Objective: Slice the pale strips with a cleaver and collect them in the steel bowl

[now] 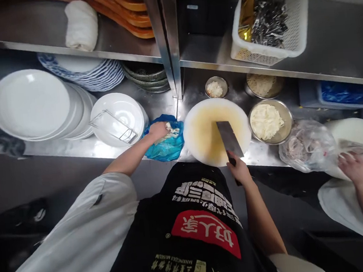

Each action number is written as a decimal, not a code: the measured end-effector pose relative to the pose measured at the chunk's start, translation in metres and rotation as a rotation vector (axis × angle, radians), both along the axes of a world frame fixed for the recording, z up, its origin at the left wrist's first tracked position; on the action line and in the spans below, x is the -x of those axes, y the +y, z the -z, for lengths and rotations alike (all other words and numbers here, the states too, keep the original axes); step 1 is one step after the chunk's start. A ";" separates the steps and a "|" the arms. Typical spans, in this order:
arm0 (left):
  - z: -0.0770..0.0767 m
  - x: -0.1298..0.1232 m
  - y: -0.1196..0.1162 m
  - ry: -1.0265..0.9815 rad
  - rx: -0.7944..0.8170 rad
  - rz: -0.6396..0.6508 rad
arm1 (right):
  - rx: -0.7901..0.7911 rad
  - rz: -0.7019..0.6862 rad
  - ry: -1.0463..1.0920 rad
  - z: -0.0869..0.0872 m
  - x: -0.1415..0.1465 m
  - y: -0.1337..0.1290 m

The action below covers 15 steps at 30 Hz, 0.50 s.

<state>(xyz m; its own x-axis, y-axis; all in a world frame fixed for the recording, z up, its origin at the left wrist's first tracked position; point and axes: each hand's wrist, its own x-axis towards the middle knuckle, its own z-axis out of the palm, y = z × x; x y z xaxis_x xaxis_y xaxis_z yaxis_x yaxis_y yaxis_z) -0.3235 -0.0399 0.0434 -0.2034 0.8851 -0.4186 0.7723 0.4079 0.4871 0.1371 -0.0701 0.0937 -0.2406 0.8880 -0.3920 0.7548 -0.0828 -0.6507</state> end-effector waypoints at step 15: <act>-0.113 -0.052 0.023 -0.528 -0.495 -0.282 | 0.421 0.302 0.587 0.000 -0.053 -0.023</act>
